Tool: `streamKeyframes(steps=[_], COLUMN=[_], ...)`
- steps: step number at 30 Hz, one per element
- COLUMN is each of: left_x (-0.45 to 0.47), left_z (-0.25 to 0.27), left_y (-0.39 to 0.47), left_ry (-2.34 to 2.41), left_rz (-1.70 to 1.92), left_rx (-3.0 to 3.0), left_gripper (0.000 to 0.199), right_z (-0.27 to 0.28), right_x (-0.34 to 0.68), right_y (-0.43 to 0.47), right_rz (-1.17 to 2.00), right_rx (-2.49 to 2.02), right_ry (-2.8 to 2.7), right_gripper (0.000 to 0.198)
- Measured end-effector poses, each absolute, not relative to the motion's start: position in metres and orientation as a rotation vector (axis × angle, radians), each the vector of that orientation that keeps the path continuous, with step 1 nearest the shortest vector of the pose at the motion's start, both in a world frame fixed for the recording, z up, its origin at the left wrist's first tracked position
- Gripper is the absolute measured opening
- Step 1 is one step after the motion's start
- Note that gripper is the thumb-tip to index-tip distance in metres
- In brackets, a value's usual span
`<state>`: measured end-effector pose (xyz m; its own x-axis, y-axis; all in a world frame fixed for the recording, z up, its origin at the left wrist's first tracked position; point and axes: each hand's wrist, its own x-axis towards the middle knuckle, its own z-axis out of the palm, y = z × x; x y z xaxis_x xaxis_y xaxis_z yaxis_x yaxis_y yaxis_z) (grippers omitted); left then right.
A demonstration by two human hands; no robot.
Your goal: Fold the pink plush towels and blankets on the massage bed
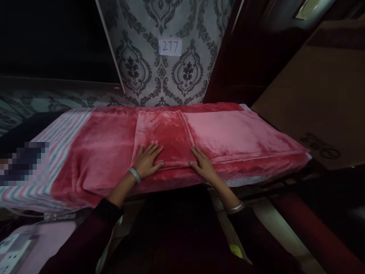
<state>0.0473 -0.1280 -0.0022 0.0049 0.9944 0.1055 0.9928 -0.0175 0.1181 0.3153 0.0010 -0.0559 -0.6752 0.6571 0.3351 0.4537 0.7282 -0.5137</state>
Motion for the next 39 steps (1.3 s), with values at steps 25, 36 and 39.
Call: streamKeyframes(steps=[25,36,39], left_x=[0.087,0.079,0.078], left_z=[0.018,-0.01,-0.01], left_y=[-0.103,-0.11,-0.109], left_ry=[2.54,2.568,2.577], left_rz=[0.295,0.1,0.115], left_rx=[2.001,1.914,1.917], left_gripper=[0.06,0.063,0.062], right_z=[-0.011,-0.023,0.001], right_x=[0.27,0.265,0.249], right_y=[-0.022,-0.015,0.009], right_rz=[0.278,0.368,0.352], right_rx=[-0.957,-1.028,-0.981], right_ry=[-2.451,-2.527,-2.502], right_gripper=[0.058,0.045,0.042])
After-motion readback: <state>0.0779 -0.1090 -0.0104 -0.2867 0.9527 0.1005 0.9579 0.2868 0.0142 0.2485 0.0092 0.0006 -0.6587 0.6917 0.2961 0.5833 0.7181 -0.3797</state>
